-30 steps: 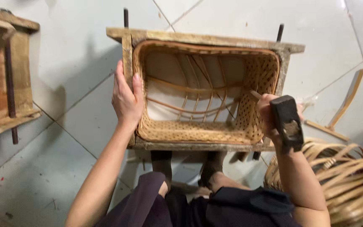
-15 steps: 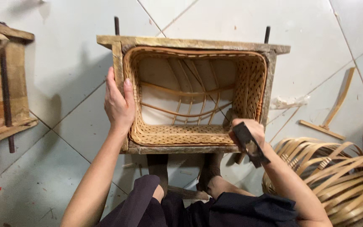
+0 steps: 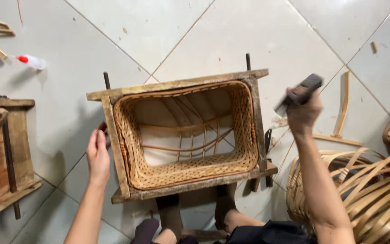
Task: The person sits on the floor and fits a woven bamboo panel into a rectangular wooden basket frame, pressing and tucking the woven strips along the rim. They then add curved bamboo strips across the basket body and use a hammer to tap the strips securely into the frame, adjusting the weave as they work.
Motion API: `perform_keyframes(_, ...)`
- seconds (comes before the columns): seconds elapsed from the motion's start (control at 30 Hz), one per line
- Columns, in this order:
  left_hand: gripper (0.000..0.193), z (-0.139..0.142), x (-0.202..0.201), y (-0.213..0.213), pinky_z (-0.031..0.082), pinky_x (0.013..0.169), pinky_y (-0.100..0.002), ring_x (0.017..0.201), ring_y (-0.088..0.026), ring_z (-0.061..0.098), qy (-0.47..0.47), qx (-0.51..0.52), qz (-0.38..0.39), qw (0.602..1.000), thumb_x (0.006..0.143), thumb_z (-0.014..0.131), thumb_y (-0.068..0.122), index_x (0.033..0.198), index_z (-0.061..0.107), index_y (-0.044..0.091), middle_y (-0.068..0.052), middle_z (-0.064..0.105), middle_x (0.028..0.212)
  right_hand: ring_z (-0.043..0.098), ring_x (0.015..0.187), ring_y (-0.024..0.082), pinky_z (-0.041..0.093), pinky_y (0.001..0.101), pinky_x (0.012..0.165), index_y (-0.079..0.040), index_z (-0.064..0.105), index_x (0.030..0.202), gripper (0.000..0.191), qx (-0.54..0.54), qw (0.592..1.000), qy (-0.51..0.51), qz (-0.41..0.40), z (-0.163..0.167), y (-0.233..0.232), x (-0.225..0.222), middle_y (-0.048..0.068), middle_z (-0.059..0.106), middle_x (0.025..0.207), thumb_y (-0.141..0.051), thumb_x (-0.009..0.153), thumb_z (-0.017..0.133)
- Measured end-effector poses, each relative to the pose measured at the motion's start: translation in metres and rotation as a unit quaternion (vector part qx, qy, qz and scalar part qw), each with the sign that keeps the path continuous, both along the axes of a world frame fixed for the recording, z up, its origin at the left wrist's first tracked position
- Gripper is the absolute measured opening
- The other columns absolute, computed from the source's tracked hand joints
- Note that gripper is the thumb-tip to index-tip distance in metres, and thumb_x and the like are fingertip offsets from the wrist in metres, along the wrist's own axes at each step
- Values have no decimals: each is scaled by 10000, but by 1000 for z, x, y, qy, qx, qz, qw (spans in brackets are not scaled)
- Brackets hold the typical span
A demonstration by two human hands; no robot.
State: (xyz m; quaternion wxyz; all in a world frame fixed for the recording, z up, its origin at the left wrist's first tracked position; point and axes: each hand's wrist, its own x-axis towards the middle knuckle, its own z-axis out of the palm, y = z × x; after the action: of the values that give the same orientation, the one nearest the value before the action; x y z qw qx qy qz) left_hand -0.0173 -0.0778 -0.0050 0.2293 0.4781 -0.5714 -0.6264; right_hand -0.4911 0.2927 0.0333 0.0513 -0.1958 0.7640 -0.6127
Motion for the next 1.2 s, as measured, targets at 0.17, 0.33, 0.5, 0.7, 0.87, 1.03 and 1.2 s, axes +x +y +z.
perform_keyframes(0.17, 499, -41, 43, -17, 557, 936, -342, 1082, -199, 683, -149, 123, -111, 975, 978, 592, 81, 1471, 540, 33, -136, 702, 1275, 688, 910, 391, 523, 487, 811, -5, 620, 1178, 358, 410, 907, 69, -66, -56, 10, -2, 190, 712, 989, -198, 933, 795)
perform_keyframes(0.33, 459, -56, 50, -27, 566, 939, -384, 1095, -238, 684, -145, 113, -151, 971, 925, 680, 34, 1373, 621, -46, -194, 726, 1251, 632, 1056, 401, 504, 506, 911, 4, 641, 1171, 316, 457, 873, 158, -60, -69, 21, -6, 236, 666, 1113, -108, 897, 751)
perform_keyframes(0.5, 644, -46, 40, -42, 530, 969, -388, 1138, -228, 655, -209, 66, -214, 952, 831, 733, 5, 1435, 508, -2, -142, 673, 1291, 667, 1155, 317, 520, 480, 1038, -19, 646, 1238, 234, 354, 907, 212, 81, -59, 9, 24, 179, 707, 1210, -148, 1047, 601)
perform_keyframes(0.7, 414, -34, 30, -41, 652, 771, -427, 818, -305, 773, -403, -47, -293, 866, 939, 642, 74, 1350, 607, 45, -169, 764, 1023, 689, 1172, 302, 520, 463, 1046, -57, 580, 1382, 429, 374, 875, -188, 244, -32, -23, 49, 191, 687, 1293, -183, 974, 613)
perform_keyframes(0.87, 373, -13, 50, -33, 606, 691, -416, 751, -252, 733, -272, -161, -261, 912, 810, 762, 56, 1156, 644, -18, -124, 759, 895, 683, 1155, 309, 516, 500, 1020, -67, 632, 1308, 467, 434, 852, -166, 240, -12, -21, 48, 184, 710, 1260, -128, 858, 741)
perform_keyframes(1.03, 312, 5, 71, -52, 595, 803, -409, 855, -255, 723, -318, -171, -165, 918, 873, 709, 118, 1160, 660, 10, -116, 743, 969, 702, 1089, 270, 614, 400, 929, -39, 621, 1210, 363, 317, 917, -41, 237, -4, 2, 27, 139, 707, 1175, -144, 878, 722)
perform_keyframes(1.2, 313, 4, 80, -63, 559, 899, -421, 928, -282, 699, -296, -193, -69, 933, 900, 680, 147, 1183, 666, 14, -133, 723, 1034, 677, 1043, 252, 538, 424, 973, -33, 643, 1148, 338, 270, 907, 222, 233, -10, 5, 14, 111, 693, 1100, -231, 878, 685)
